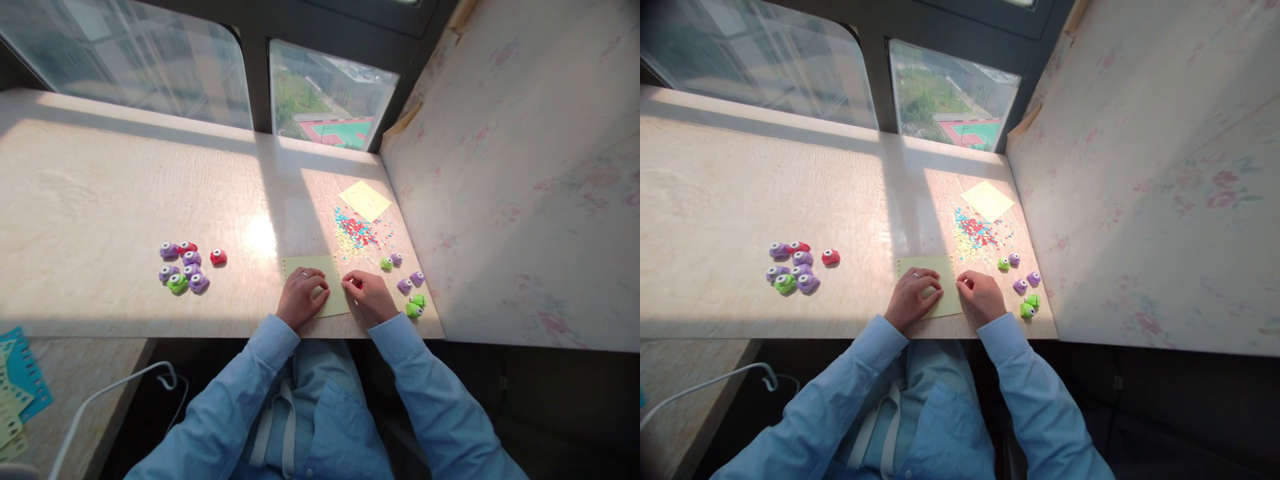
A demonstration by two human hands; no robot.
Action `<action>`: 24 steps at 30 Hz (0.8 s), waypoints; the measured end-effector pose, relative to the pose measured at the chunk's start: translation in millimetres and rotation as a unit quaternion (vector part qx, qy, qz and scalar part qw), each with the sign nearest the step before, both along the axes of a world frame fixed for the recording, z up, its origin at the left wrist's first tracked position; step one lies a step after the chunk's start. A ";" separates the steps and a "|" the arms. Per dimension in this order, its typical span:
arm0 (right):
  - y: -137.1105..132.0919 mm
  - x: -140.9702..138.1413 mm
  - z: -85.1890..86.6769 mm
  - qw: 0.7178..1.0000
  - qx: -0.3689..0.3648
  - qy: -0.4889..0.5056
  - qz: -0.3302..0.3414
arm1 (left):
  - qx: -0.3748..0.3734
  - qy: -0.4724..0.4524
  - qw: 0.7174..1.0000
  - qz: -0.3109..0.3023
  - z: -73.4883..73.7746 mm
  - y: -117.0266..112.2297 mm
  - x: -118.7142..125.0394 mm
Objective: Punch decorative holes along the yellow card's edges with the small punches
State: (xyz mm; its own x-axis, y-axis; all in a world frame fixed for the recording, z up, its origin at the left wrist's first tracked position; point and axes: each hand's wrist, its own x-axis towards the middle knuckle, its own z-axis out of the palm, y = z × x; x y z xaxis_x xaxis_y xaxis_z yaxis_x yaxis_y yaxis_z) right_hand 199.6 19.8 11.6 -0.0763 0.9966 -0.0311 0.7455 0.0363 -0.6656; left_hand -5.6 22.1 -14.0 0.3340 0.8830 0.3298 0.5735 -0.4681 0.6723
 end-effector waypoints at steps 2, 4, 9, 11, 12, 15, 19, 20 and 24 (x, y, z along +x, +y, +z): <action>0.8 0.0 -1.2 1.000 0.000 -0.002 -0.004 | -0.001 -0.002 1.000 0.001 0.0 0.1 0.0; 1.4 0.1 -2.1 1.000 0.000 0.000 -0.008 | -0.003 -0.003 1.000 0.000 -0.2 0.2 0.1; 1.5 0.4 -2.5 1.000 0.000 0.011 -0.022 | -0.004 -0.007 1.000 0.000 -1.2 0.3 0.4; 1.5 0.2 -2.0 1.000 -0.006 0.013 -0.025 | -0.006 -0.007 1.000 0.000 -1.4 0.2 0.5; 1.6 0.0 -1.8 1.000 -0.008 0.014 -0.026 | -0.006 -0.007 1.000 0.001 -1.3 0.1 0.6; 2.2 -0.7 -1.2 0.999 -0.011 0.015 -0.031 | -0.008 -0.010 1.000 0.002 -0.5 -0.1 0.8; 3.1 -0.7 0.2 0.999 -0.010 0.009 -0.032 | -0.011 -0.013 1.000 0.001 0.9 -0.5 0.8; 3.1 -0.2 0.6 0.999 -0.009 0.008 -0.031 | -0.012 -0.014 1.000 0.000 1.1 -0.6 0.7; 3.0 2.7 -0.2 0.999 -0.007 0.011 -0.037 | -0.012 -0.014 1.000 0.001 1.4 -0.8 0.4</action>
State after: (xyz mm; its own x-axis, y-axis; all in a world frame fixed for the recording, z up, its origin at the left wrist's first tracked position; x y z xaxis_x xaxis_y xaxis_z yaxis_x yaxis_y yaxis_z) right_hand 202.3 22.8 11.5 -0.0028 0.9990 -0.0442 0.7310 -0.0281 -0.6818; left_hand -5.3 21.3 -12.7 0.3238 0.8912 0.3178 0.5556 -0.4509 0.6986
